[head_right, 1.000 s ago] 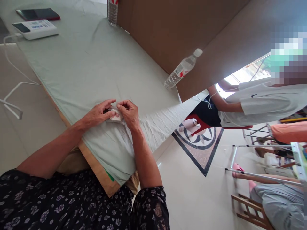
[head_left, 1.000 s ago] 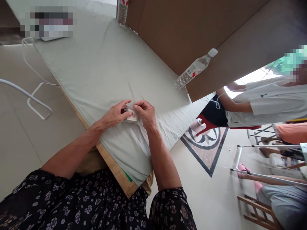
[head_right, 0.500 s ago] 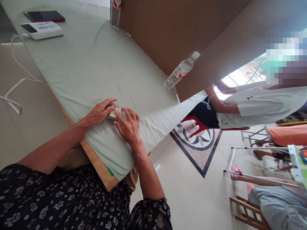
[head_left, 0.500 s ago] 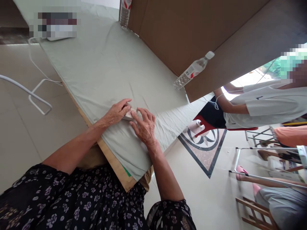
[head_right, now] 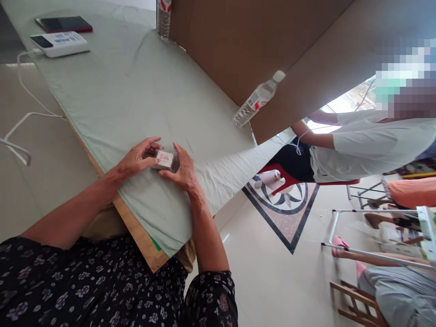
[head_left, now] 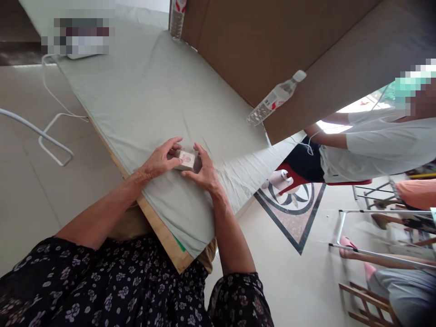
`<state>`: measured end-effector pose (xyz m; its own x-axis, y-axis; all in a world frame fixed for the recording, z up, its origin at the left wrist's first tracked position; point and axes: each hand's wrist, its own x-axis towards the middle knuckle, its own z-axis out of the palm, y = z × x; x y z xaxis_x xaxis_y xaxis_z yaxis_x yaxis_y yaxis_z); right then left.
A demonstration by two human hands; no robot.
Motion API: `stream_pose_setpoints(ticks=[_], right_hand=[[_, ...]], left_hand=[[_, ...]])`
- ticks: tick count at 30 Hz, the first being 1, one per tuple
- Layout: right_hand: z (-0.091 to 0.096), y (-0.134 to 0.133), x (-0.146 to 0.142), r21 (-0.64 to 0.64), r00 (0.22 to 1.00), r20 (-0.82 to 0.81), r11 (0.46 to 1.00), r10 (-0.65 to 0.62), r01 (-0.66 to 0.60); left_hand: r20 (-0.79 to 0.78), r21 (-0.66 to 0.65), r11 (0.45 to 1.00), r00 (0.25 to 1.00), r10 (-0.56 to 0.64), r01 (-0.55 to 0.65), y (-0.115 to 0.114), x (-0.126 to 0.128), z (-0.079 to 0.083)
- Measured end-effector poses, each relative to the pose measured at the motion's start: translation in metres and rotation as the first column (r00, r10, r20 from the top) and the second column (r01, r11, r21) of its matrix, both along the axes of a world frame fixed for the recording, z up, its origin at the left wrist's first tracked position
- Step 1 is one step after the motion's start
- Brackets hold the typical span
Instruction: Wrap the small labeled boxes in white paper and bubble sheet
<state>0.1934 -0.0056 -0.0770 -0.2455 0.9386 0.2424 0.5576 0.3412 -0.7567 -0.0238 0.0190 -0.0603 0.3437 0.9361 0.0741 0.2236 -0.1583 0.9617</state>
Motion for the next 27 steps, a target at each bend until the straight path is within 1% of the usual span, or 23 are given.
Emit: stream_pose_setpoints(ticks=[3, 6, 8, 10, 12, 15, 18, 20, 22, 24, 27], right_hand=[[-0.007, -0.003, -0.003, 0.038, 1.000, -0.023, 0.999, -0.014, 0.015], [-0.007, -0.006, -0.006, 0.102, 0.997, -0.043, 0.992, -0.069, 0.073], [-0.006, -0.007, -0.008, 0.124, 0.994, -0.027, 0.986, -0.111, 0.113], [-0.007, -0.007, -0.008, 0.107, 0.991, 0.004, 0.985, -0.134, 0.133], [-0.009, -0.006, -0.008, 0.077, 0.991, 0.027, 0.989, -0.131, 0.129], [-0.010, -0.010, -0.004, 0.085, 0.993, 0.033, 0.990, -0.114, 0.111], [-0.005, -0.017, -0.001, 0.152, 0.985, 0.003, 0.974, -0.171, 0.168], [0.002, -0.021, -0.001, 0.226, 0.974, -0.016, 0.948, -0.225, 0.223], [0.009, -0.024, -0.003, 0.304, 0.968, -0.005, 0.922, -0.252, 0.242], [0.015, -0.024, -0.006, 0.355, 0.966, 0.049, 0.908, -0.255, 0.221], [0.024, -0.021, -0.010, 0.365, 0.950, 0.206, 0.919, -0.237, 0.150]], left_hand=[[-0.058, 0.073, 0.996, 0.998, -0.036, 0.040, -0.003, -0.001, 0.004], [-0.055, 0.144, 0.989, 0.998, -0.015, 0.022, -0.005, 0.001, 0.006], [-0.059, 0.171, 0.985, 0.998, 0.008, 0.003, -0.004, 0.002, 0.006], [-0.088, 0.156, 0.988, 0.996, 0.029, -0.015, -0.003, 0.003, 0.005], [-0.110, 0.124, 0.992, 0.993, 0.038, -0.024, -0.003, 0.002, 0.003], [-0.086, 0.104, 0.994, 0.996, 0.030, -0.021, -0.003, 0.001, 0.002], [-0.070, 0.102, 0.995, 0.997, 0.024, -0.017, -0.005, 0.000, 0.001], [-0.068, 0.111, 0.994, 0.997, 0.024, -0.016, -0.005, 0.000, 0.000], [-0.063, 0.127, 0.992, 0.998, 0.023, -0.014, -0.005, 0.000, -0.002], [-0.060, 0.145, 0.989, 0.998, 0.023, -0.014, -0.003, 0.001, -0.005], [-0.063, 0.158, 0.987, 0.998, 0.020, -0.010, -0.002, 0.001, -0.007]])
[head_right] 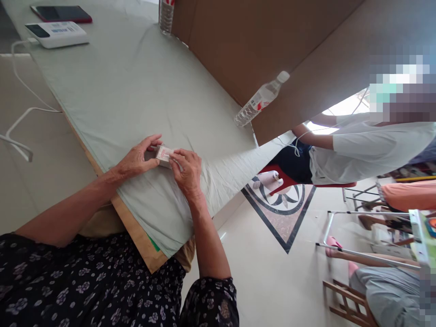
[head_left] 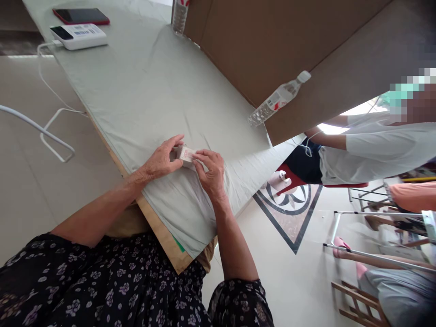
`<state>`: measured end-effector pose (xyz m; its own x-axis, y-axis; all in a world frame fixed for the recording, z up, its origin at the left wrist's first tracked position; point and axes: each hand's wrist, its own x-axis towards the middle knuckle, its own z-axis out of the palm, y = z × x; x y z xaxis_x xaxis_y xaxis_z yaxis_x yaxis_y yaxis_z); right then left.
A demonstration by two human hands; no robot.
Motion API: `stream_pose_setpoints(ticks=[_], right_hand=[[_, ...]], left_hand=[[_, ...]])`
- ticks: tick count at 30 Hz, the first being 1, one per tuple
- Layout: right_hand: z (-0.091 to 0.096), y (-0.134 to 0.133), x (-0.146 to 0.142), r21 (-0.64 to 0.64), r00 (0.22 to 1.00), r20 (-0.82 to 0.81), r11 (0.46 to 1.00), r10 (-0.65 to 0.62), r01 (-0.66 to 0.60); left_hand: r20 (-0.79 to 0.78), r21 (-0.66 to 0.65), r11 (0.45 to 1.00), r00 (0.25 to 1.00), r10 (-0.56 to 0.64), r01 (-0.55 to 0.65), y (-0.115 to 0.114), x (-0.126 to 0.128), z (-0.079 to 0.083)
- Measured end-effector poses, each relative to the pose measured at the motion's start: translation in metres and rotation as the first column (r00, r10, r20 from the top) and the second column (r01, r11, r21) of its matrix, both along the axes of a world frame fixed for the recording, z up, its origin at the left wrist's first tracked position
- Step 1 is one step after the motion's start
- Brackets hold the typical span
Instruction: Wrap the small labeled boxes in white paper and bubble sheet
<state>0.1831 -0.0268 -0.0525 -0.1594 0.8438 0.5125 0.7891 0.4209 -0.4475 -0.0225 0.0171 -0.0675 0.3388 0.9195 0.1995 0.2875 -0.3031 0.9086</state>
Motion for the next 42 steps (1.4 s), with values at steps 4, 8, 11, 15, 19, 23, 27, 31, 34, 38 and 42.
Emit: stream_pose_setpoints(ticks=[4, 8, 11, 15, 19, 23, 27, 31, 34, 38, 42], right_hand=[[0.016, 0.008, 0.000, -0.066, 0.973, 0.222, 0.997, 0.060, -0.047], [0.030, 0.015, 0.000, -0.070, 0.923, 0.368, 0.993, 0.115, -0.096], [0.031, 0.018, -0.003, -0.033, 0.891, 0.439, 0.993, 0.115, -0.112], [0.024, 0.021, -0.009, 0.018, 0.900, 0.432, 0.997, 0.058, -0.073], [0.024, 0.026, -0.009, 0.006, 0.940, 0.341, 1.000, 0.025, -0.029], [0.036, 0.039, -0.006, 0.016, 0.958, 0.288, 1.000, -0.017, 0.013], [0.047, 0.056, -0.002, -0.001, 0.966, 0.255, 0.999, -0.035, 0.037], [0.051, 0.075, 0.002, -0.022, 0.981, 0.186, 0.998, -0.056, 0.061], [0.049, 0.092, 0.005, -0.041, 0.992, 0.115, 0.997, -0.060, 0.065], [0.044, 0.111, 0.011, -0.059, 0.996, -0.013, 0.995, -0.085, 0.084], [0.045, 0.093, 0.016, -0.044, 0.966, -0.181, 0.983, -0.185, 0.180]], left_hand=[[0.008, -0.001, 1.000, 1.000, -0.009, 0.009, 0.000, 0.000, 0.000], [0.018, -0.015, 1.000, 1.000, -0.003, 0.003, -0.002, 0.001, 0.002], [0.021, -0.011, 1.000, 1.000, 0.014, -0.013, -0.003, 0.004, 0.001], [0.022, 0.027, 0.999, 0.999, 0.024, -0.024, -0.002, 0.006, -0.001], [0.017, 0.037, 0.999, 1.000, 0.008, -0.009, -0.003, 0.006, 0.002], [0.024, 0.064, 0.998, 1.000, 0.001, -0.003, -0.006, 0.007, 0.005], [0.036, 0.120, 0.993, 0.999, -0.023, 0.019, -0.007, 0.008, 0.004], [0.039, 0.128, 0.989, 0.996, -0.078, 0.072, -0.009, 0.008, 0.005], [0.041, 0.077, 0.991, 0.993, -0.109, 0.105, -0.010, 0.006, 0.010], [0.073, -0.100, 0.986, 0.989, -0.127, 0.134, -0.008, 0.004, 0.011], [0.216, -0.259, 0.947, 0.967, -0.136, 0.191, -0.004, 0.004, 0.008]])
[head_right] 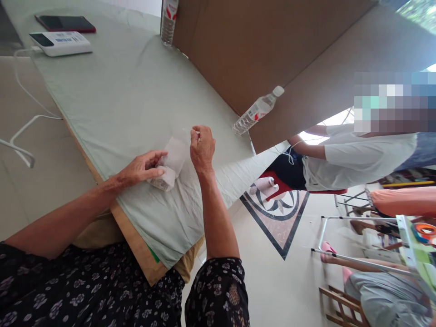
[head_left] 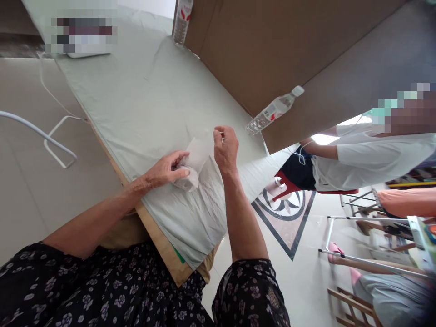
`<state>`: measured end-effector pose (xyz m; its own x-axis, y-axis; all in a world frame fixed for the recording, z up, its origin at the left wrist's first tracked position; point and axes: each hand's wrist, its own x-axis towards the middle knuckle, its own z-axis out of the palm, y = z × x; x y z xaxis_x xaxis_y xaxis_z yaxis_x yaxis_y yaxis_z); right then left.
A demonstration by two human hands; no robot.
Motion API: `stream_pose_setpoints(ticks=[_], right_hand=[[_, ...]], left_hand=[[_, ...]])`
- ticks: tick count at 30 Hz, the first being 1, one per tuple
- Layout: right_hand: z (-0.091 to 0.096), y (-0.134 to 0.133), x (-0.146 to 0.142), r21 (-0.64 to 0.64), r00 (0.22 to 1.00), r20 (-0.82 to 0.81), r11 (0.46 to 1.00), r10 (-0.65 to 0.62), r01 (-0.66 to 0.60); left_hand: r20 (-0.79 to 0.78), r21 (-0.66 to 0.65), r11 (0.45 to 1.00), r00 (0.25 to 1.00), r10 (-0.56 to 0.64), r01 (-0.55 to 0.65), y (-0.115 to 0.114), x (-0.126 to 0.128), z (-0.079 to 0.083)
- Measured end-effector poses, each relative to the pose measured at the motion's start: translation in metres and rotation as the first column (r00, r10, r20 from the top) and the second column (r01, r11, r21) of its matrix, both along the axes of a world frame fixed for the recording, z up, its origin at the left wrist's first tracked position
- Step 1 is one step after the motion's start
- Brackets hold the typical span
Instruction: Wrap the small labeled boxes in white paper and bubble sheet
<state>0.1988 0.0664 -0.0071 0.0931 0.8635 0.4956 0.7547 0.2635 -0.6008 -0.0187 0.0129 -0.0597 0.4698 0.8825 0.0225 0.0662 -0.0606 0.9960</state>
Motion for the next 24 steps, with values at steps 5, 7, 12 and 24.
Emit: stream_pose_setpoints(ticks=[5, 7, 12, 24], right_hand=[[0.010, -0.061, -0.015, -0.174, 0.998, -0.058, 0.985, -0.015, 0.005], [0.009, -0.074, -0.027, -0.295, 1.000, 0.015, 0.955, 0.011, -0.006], [-0.007, -0.071, -0.043, -0.429, 0.995, 0.098, 0.903, 0.019, 0.025], [-0.037, -0.066, 0.007, -0.333, 0.749, -0.643, 0.940, -0.162, -0.082]], left_hand=[[0.157, -0.101, 0.995, 0.987, 0.036, -0.020, -0.001, 0.000, 0.003], [0.174, -0.126, 0.992, 0.983, 0.053, -0.031, -0.002, -0.001, 0.004], [0.240, -0.205, 0.977, 0.964, 0.113, -0.064, 0.001, -0.002, 0.002], [0.223, -0.124, 0.963, 0.939, 0.260, -0.238, 0.016, 0.004, 0.003]])
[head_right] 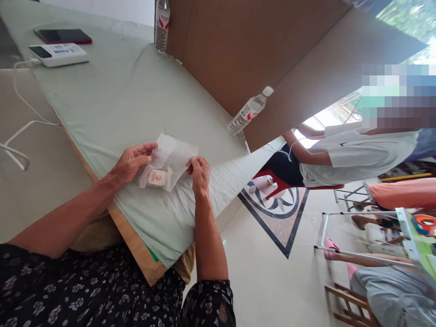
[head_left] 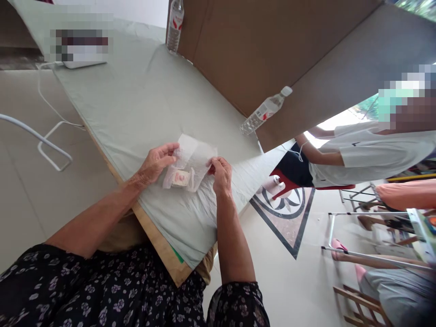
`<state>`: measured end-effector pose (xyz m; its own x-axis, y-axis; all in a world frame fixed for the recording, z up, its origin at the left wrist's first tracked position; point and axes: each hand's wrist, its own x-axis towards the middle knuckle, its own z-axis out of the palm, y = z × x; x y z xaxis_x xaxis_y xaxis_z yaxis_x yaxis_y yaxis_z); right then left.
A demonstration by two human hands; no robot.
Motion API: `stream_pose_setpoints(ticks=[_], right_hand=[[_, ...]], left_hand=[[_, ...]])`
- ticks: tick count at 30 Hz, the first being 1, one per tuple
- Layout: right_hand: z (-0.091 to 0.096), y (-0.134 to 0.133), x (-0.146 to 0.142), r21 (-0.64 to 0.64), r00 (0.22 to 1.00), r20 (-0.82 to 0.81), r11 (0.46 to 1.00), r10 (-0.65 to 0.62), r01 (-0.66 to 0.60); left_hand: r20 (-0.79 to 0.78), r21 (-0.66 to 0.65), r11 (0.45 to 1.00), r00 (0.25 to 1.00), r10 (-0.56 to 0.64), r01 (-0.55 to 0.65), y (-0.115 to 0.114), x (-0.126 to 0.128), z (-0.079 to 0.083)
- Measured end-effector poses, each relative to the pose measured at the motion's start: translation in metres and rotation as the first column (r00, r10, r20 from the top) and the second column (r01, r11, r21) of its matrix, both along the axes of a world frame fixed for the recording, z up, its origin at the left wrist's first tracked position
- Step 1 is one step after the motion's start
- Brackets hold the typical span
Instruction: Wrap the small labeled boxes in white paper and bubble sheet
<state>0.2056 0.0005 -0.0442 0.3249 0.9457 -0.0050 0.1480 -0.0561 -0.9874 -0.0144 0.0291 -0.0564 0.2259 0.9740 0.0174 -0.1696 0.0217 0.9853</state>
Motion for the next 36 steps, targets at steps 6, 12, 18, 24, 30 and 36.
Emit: stream_pose_setpoints(ticks=[6, 12, 18, 24, 30, 36], right_hand=[[-0.020, 0.004, 0.002, -0.001, 0.987, -0.056, 0.989, -0.147, 0.148], [-0.023, -0.001, 0.007, 0.008, 0.991, -0.061, 0.993, -0.117, 0.118], [-0.030, 0.003, 0.007, 0.025, 0.996, 0.081, 0.999, -0.042, 0.040], [-0.034, 0.003, 0.006, 0.060, 0.989, 0.142, 0.998, -0.041, 0.033], [-0.035, 0.002, 0.006, 0.071, 0.987, 0.139, 0.995, -0.081, 0.071], [-0.036, 0.000, 0.006, 0.061, 0.991, 0.121, 0.996, -0.065, 0.058]], left_hand=[[-0.410, 0.479, 0.874, 0.859, 0.306, -0.083, -0.051, -0.021, 0.022], [-0.580, 0.632, 0.693, 0.804, 0.127, 0.347, -0.160, -0.087, -0.006], [-0.736, 0.565, 0.806, 0.549, 0.396, 0.176, -0.150, -0.151, -0.036], [-0.853, 0.439, 0.897, 0.341, 0.396, 0.055, -0.061, -0.185, -0.050], [-0.772, 0.471, 0.882, 0.478, 0.419, -0.012, 0.018, -0.222, -0.063], [-0.733, 0.562, 0.818, 0.387, 0.560, -0.119, -0.015, -0.228, -0.058]])
